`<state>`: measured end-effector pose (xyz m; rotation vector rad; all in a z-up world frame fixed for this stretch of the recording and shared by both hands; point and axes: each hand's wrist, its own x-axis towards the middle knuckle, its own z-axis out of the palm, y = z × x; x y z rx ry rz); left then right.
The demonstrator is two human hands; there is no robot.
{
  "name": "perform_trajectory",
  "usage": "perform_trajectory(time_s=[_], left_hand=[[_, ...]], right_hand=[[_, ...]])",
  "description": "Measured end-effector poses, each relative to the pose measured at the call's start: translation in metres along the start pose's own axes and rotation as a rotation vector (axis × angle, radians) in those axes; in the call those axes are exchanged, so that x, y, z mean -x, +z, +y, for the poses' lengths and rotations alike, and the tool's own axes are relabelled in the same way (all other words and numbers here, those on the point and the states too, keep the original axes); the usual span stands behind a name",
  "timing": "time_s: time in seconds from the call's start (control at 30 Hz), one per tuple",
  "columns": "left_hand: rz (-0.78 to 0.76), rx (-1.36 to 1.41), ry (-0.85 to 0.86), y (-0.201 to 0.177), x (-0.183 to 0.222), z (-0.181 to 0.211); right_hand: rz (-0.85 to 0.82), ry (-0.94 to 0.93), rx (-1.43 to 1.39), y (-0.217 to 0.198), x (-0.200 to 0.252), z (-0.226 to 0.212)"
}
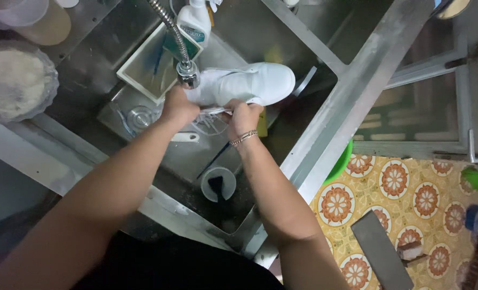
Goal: Cleaning a white sneaker in a sink with a brush and cleaning liquid.
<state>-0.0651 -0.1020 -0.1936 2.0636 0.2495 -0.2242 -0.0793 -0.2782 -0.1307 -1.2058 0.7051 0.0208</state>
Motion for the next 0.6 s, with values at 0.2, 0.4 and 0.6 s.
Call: perform_trajectory(time_s=[0.2,0.4,0.6], left_hand=[[-0.216,-0.746,0.160,-0.008,0.015,0.047],[-0.092,-0.519,0.125,0.001,0.000,0.016],[0.042,0.054,-0.150,-0.045,0.044,0.108]], right_hand=[[-0.032,-0.029,-0.076,0.001,0.014,-0.032],[-0.023,0.004,-0.099,-0.003,0.005,-0.034],[-0.089,-0.020,0.025,0.004,0.015,-0.048]])
